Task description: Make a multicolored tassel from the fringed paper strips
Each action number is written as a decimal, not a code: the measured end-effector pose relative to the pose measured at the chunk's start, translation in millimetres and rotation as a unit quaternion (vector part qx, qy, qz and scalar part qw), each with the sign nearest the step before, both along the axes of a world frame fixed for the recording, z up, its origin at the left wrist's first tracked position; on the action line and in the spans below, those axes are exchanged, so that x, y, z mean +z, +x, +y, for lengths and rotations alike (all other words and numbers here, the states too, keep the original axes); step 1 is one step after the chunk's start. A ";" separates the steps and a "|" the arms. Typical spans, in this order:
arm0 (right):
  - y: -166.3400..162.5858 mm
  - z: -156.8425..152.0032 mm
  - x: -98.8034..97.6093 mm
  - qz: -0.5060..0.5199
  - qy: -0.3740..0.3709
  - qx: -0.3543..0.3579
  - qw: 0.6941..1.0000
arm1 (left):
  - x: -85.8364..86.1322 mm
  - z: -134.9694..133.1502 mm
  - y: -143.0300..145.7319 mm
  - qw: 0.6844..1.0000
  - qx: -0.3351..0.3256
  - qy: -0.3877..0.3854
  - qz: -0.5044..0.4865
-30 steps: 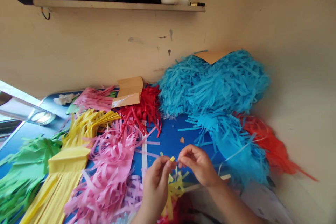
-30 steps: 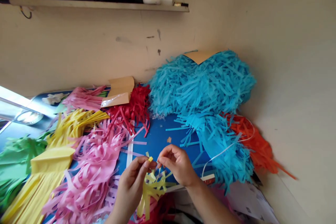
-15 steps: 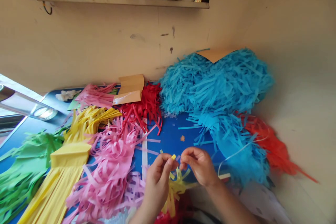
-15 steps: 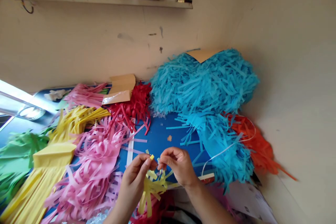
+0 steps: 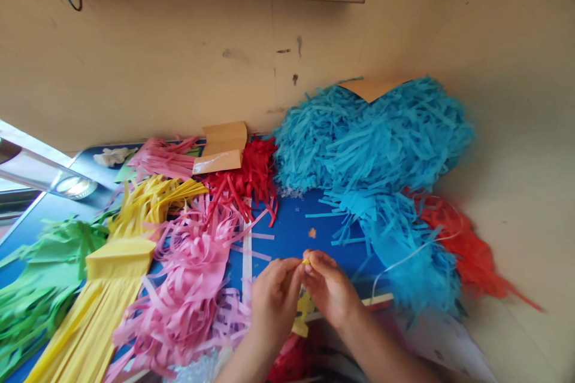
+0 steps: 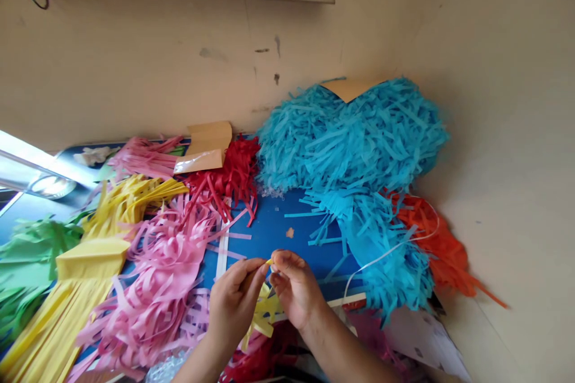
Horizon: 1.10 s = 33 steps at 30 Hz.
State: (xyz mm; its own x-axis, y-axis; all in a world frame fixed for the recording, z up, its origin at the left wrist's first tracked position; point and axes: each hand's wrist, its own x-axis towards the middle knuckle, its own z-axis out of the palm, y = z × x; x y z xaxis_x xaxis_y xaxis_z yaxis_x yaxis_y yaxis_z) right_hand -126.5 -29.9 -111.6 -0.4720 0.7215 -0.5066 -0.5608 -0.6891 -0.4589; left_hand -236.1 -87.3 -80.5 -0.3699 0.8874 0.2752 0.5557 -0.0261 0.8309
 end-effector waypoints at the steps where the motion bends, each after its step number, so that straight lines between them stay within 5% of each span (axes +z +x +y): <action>1: 0.2 -0.2 -0.2 -0.003 -0.001 -0.002 1.000 | 0.6 -0.1 -0.8 1.000 -0.002 0.004 0.003; 6: -0.9 -1.5 0.7 -0.024 -0.007 -0.011 1.000 | 0.9 0.0 -2.1 0.999 0.005 0.014 0.035; 14: -1.9 -2.7 2.1 -0.107 0.156 -0.048 0.981 | -2.8 -1.9 -4.5 0.985 -0.020 0.057 0.165; 19: 4.8 -1.0 -1.9 -0.113 0.217 -0.008 0.970 | 3.2 -0.3 -10.1 0.993 -0.082 0.004 0.084; 33: 16.7 -3.9 -8.5 -0.205 0.368 0.028 0.906 | 8.2 -6.5 -13.5 0.997 -0.078 0.002 -0.001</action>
State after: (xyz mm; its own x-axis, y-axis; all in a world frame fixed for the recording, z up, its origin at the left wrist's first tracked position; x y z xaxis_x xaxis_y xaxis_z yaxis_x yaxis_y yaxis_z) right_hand -109.8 -33.8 -120.1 -0.3991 0.9161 -0.0395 -0.2119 -0.1341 -0.9681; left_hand -249.6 -93.8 -72.2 -0.2290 0.9330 0.2776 0.5423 -0.1145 0.8323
